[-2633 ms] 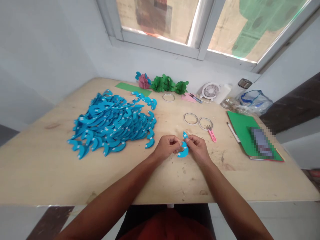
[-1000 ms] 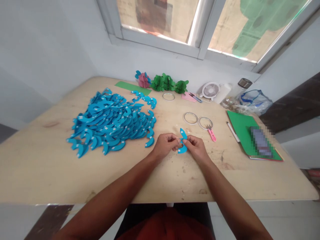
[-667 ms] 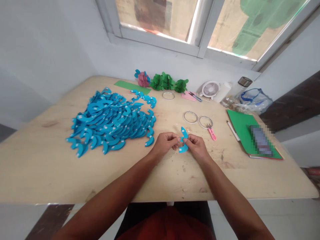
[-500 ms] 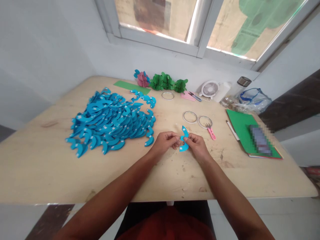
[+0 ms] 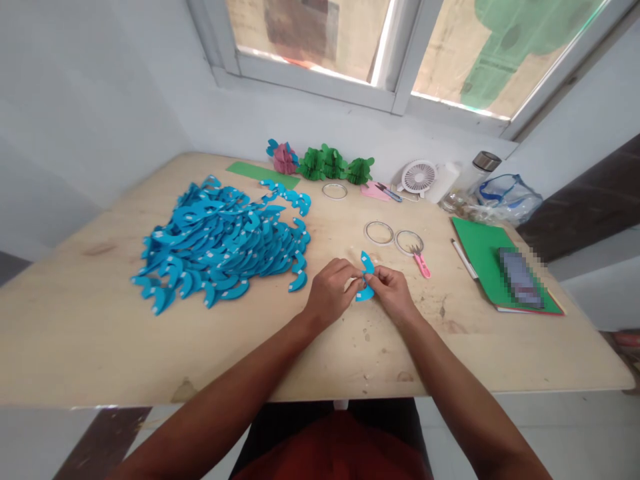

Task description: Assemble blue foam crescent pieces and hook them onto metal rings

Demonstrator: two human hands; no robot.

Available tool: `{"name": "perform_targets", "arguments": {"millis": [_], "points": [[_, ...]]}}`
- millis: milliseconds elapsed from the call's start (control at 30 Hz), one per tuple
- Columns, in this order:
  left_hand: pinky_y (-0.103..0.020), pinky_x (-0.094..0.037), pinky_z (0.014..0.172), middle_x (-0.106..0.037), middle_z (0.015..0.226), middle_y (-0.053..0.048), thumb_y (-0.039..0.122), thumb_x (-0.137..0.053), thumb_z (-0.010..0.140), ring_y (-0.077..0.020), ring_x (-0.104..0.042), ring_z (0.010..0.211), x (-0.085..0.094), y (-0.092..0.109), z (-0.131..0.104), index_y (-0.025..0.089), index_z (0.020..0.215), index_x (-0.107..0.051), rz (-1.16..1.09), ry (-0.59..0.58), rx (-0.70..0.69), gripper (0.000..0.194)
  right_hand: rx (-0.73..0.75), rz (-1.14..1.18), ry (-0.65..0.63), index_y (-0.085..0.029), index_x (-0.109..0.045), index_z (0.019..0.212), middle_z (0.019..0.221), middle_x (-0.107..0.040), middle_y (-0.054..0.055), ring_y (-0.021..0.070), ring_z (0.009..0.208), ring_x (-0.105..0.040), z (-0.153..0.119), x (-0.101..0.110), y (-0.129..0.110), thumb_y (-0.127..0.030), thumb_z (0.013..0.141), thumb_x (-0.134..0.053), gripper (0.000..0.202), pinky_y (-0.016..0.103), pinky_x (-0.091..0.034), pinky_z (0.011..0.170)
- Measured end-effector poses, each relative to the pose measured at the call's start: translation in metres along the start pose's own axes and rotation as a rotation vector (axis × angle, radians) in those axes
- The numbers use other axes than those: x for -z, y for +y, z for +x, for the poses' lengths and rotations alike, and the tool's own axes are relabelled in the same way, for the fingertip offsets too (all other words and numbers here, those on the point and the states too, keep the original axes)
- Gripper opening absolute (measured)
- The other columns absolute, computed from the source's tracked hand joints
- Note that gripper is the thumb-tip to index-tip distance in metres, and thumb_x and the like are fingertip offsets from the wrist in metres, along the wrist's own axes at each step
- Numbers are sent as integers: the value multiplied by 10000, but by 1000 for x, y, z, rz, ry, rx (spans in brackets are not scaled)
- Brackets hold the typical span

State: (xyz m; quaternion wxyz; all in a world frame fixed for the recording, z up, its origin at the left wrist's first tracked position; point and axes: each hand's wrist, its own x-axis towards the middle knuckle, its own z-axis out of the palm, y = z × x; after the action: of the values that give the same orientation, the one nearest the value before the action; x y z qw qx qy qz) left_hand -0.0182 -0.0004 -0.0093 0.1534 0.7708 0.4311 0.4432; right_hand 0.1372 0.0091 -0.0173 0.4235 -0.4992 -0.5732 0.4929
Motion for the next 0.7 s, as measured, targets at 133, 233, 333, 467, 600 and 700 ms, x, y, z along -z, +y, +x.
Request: {"name": "perform_targets", "arguments": {"millis": [133,233,333,467,600,700], "points": [[-289,-432,695,-620,742,-35,198,-535,812,-157,-544,736,-2,-2,-1,182,727,-628,47,-3,32,126,2,-50,3,-167,-547,634,559,-516,-12,106,509,-430,0,-1,0,-428,722,-600,280,229,-320,474],[-290,-424,691,-617,726,-29,189,-533,811,-157,-536,721,-2,-1,-1,187,702,-622,84,-14,51,141,30,-47,-3,-165,-534,616,553,-496,-23,93,495,-400,0,-1,0,-392,731,-597,263,229,-312,481],[-298,-415,683,-613,712,-30,185,-531,809,-162,-528,706,-2,0,0,188,685,-620,128,-37,58,153,45,-57,4,-167,-515,592,531,-465,-36,84,484,-368,-1,-1,1,-371,735,-596,262,226,-294,476],[-296,-412,682,-602,684,-27,189,-540,796,-164,-528,708,-2,0,0,190,643,-603,148,-61,76,165,42,-79,8,-167,-524,591,523,-463,-40,84,480,-363,0,-2,2,-388,729,-598,271,225,-288,471],[-278,-417,671,-595,656,-11,168,-556,758,-152,-534,690,-1,1,1,191,641,-597,59,-55,143,126,9,-34,17,-168,-515,582,513,-441,-46,80,470,-349,2,-3,3,-415,709,-613,295,224,-274,462],[-262,-422,647,-599,646,-1,155,-559,724,-136,-540,660,1,2,3,183,636,-588,-86,-45,228,97,-23,43,40,-171,-499,576,500,-404,-54,75,461,-320,2,-3,2,-418,696,-623,301,222,-255,455]]}}
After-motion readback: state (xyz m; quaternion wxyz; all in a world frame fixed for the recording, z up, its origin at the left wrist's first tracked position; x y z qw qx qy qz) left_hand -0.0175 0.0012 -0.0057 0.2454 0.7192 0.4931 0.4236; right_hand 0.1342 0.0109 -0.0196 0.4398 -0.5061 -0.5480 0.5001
